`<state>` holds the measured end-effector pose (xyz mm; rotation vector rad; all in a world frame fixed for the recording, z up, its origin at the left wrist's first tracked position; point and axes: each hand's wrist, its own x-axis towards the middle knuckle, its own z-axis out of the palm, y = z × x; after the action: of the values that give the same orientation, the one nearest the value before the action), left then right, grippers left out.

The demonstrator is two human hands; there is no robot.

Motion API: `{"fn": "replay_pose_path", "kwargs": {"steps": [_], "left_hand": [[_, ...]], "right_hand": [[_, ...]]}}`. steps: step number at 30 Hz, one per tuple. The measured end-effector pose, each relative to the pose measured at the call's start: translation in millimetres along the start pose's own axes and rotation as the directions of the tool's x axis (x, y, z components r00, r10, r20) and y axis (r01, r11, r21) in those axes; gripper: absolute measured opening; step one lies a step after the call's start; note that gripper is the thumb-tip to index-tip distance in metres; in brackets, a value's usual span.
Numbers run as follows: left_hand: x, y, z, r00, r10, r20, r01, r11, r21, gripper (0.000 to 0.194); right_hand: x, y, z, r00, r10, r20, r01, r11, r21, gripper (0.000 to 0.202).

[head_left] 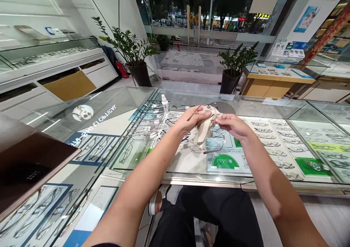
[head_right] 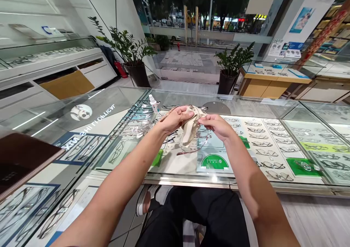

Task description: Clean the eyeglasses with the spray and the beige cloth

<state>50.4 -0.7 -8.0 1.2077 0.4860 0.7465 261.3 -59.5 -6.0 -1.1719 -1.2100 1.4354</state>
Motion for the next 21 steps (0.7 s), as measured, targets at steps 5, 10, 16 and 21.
{"fn": "replay_pose_path", "kwargs": {"steps": [5, 10, 16, 21], "left_hand": [[-3, -1, 2.3, 0.999, -0.024, 0.025, 0.023, 0.998, 0.060, 0.044], [-7, 3, 8.8, 0.999, -0.020, 0.036, 0.018, 0.998, 0.064, 0.051], [-5, -2, 16.7, 0.996, 0.082, -0.029, -0.077, 0.987, 0.139, 0.048], [-3, -2, 14.7, 0.986, 0.140, -0.094, -0.118, 0.970, 0.210, 0.050]], "right_hand": [[-4, -1, 5, 0.995, 0.033, 0.094, -0.034, 0.999, 0.009, 0.037], [-4, 2, 8, 0.987, 0.062, 0.150, -0.069, 0.997, 0.041, 0.034], [0, 8, 8, 0.985, 0.049, 0.163, -0.069, 0.991, 0.119, 0.034], [0, 6, 9, 0.989, 0.054, 0.140, -0.075, 0.986, 0.149, 0.035]]}}
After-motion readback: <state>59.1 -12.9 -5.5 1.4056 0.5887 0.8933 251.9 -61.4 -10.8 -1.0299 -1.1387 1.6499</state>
